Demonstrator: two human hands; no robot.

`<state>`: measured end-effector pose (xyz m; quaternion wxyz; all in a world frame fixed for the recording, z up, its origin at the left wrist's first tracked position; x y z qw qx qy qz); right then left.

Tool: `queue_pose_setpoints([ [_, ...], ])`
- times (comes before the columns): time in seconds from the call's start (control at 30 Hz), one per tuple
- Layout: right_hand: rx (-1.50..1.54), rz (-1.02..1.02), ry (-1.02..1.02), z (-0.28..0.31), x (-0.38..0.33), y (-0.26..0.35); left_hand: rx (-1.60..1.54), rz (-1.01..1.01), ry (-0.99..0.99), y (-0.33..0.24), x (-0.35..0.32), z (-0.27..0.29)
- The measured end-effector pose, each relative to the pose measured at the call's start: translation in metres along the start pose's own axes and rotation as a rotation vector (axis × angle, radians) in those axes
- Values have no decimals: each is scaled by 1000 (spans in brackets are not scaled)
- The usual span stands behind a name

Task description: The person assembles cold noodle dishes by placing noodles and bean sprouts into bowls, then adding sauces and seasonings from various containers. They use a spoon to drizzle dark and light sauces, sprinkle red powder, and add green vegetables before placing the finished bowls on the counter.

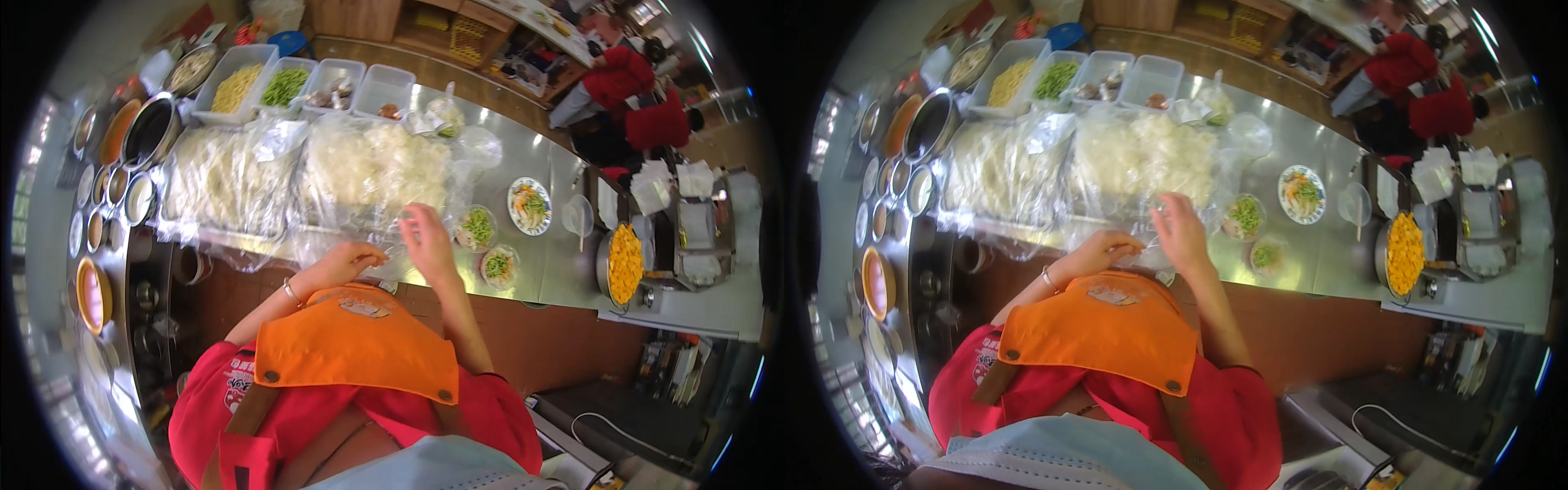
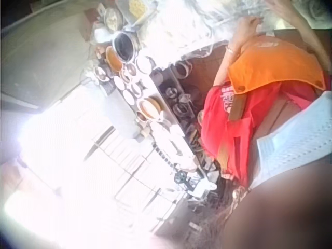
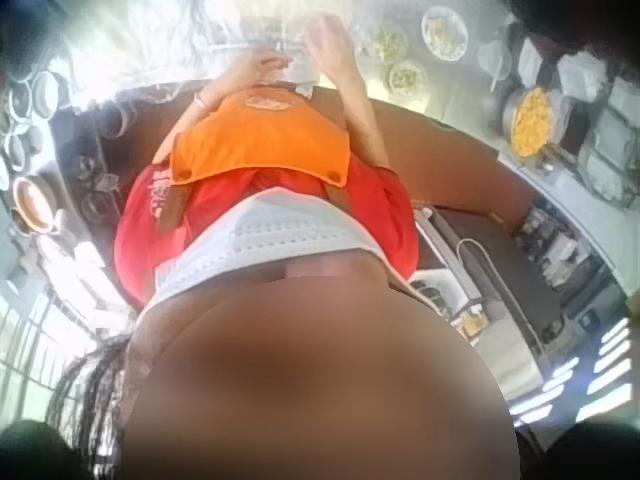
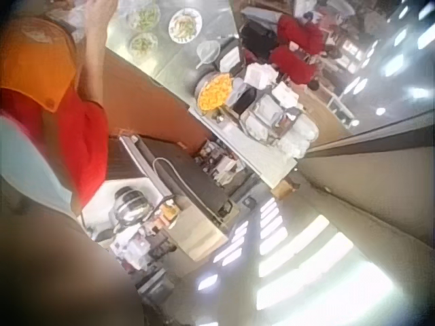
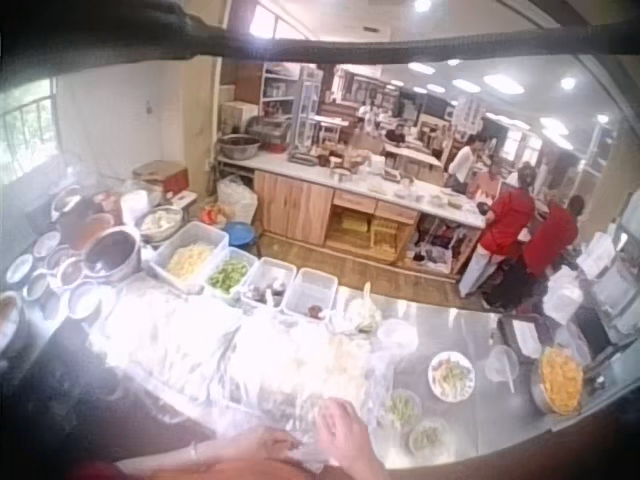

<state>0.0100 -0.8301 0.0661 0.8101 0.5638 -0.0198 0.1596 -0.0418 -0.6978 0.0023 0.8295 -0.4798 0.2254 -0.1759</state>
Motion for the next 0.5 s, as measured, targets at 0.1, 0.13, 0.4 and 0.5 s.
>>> queue_pose_setpoints([
  [0.1, -2, -78, -72, 26, -2, -4, 17, 35, -87, 10, -13, 17],
  [0.13, 9, -117, -93, 33, -4, -9, 28, 36, -105, 13, -18, 20],
  [0.4, 479, -348, -59, 17, -6, -49, 198, 136, -344, 66, -58, 57],
  [0.5, 464, -369, -42, 7, -4, -59, 182, 174, -422, 81, -72, 72],
])
Point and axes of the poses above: each hand's wrist, its own x-axis towards the middle knuckle, its own z-axis out of the back of the hand, y = z × x, the point moved 10 cm from there along x, towards the middle knuckle, and after that the axes turned 15 degrees about x, right-handed, at the moved point
